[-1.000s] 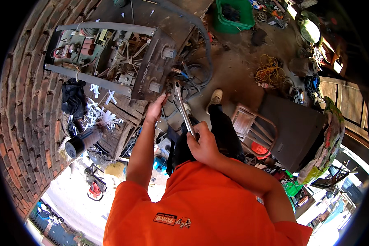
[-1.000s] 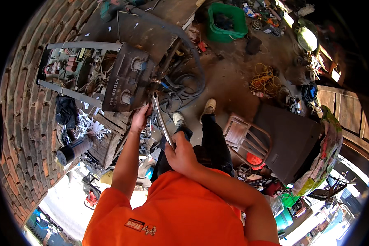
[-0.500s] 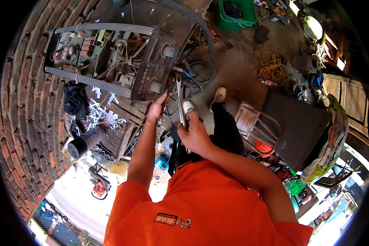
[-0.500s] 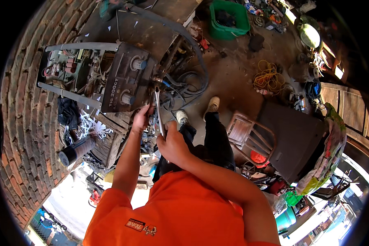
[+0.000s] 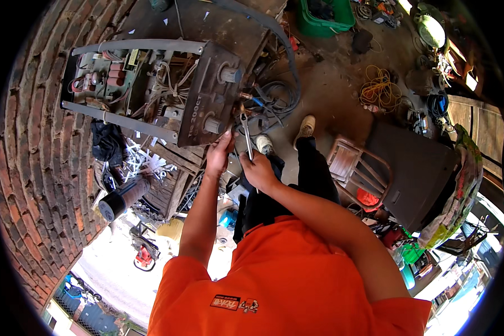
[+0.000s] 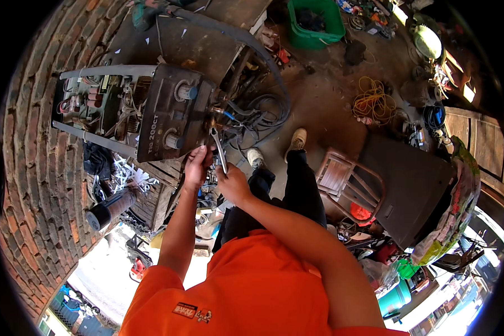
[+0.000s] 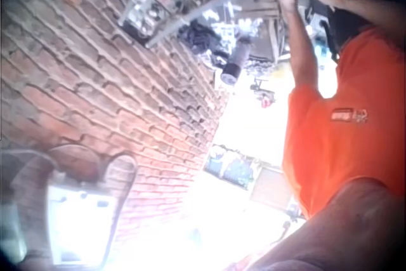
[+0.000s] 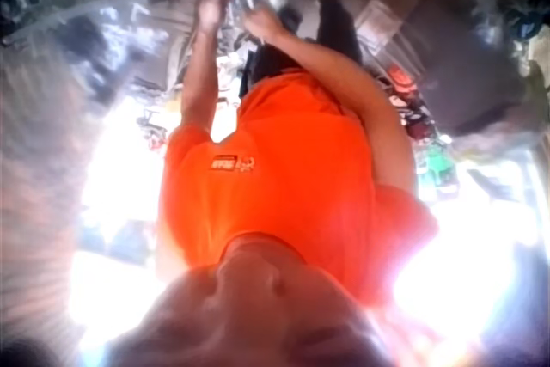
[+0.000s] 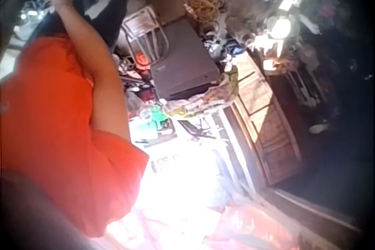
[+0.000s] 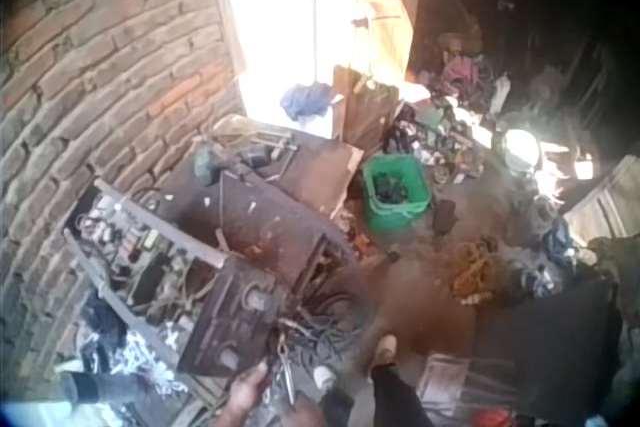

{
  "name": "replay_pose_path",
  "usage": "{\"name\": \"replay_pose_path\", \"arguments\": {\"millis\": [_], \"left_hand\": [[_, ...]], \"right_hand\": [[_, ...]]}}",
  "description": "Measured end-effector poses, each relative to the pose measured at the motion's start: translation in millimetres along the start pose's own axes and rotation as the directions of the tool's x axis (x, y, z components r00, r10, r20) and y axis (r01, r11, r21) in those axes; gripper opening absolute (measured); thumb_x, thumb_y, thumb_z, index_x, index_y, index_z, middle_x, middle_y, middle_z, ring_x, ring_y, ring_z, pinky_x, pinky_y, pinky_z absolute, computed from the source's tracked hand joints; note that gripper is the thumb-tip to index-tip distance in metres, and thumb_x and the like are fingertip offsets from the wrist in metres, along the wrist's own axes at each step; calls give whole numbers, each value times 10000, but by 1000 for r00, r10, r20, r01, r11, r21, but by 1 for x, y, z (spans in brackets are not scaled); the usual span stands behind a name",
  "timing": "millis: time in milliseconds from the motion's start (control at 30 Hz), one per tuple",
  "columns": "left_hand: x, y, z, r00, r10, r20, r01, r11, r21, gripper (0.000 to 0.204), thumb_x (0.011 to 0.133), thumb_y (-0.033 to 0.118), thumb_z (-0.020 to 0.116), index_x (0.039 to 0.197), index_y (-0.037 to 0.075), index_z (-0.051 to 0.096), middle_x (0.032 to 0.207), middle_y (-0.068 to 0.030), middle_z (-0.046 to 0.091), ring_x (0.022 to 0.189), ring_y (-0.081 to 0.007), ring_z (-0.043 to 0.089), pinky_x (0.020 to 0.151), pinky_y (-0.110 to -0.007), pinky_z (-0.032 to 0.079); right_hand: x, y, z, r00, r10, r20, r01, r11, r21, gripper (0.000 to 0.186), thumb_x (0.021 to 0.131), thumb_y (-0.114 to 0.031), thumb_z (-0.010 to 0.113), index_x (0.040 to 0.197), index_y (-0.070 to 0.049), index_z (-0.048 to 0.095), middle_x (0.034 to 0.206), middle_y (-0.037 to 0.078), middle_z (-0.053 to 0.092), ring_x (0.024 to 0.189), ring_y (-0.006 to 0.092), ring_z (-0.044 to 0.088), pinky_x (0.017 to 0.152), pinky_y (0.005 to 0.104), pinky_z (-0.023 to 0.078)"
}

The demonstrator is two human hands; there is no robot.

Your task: The person works on a cluttered workbench in a workshop, handling various tools and electrical components. They use a wrench to tighten connections on a metal frame and manipulate wires and cables. The person also moves a green bucket and organizes tools on the bench.

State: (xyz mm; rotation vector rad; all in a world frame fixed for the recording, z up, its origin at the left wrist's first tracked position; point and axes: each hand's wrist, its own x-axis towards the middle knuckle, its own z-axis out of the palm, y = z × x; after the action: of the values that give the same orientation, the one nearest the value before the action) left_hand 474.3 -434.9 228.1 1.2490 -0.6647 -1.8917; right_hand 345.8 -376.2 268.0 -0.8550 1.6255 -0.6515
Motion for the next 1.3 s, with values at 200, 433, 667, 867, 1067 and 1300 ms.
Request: {"name": "replay_pose_path", "arguments": {"millis": [200,433,667,867,1067,1300], "left_hand": [[-5,1,1,999,-17,-34,17,1000,17,311,963,266,469,938,-4,621,578,75,333,504,-43,237,480,-222,189],[-9,-4,7,996,83,-15,-82,994,74,325,967,294,468,825,23,580,580,74,335,500,-40,256,469,-225,183],[7,-45,-10,897,431,-93,-300,752,587,318,973,278,464,788,33,551,584,47,390,527,-46,345,469,-236,309],[-6,-86,-32,901,369,-229,94,350,932,247,932,238,466,812,27,514,661,-210,573,616,-393,577,523,-475,414],[-92,-203,-94,771,-384,-509,611,218,761,158,846,191,525,785,63,595,665,-127,600,569,-246,607,468,-429,455],[-108,-146,93,217,-653,-726,972,72,226,202,866,223,515,801,39,568,526,-47,429,429,-170,430,378,-333,340]], "right_hand": [[3,-7,-10,1000,2,-30,-4,996,-90,309,916,-296,494,837,-3,553,673,231,584,702,432,583,618,468,457],[-24,7,-42,994,-104,19,105,953,-285,329,911,-306,521,816,8,553,673,226,581,687,421,578,606,451,456],[-21,23,-122,963,-76,260,194,863,-467,333,887,-311,551,804,10,584,675,225,586,655,392,591,594,439,466],[-25,24,-201,972,28,234,83,889,-451,337,882,-320,536,804,6,573,697,235,594,705,420,590,644,468,471],[9,23,-297,979,7,201,61,941,-333,381,889,-342,533,762,15,566,684,240,575,645,417,572,585,428,452],[93,44,-406,985,163,55,-147,964,-220,379,880,-343,539,774,20,574,701,240,583,731,410,593,618,440,446]]}}
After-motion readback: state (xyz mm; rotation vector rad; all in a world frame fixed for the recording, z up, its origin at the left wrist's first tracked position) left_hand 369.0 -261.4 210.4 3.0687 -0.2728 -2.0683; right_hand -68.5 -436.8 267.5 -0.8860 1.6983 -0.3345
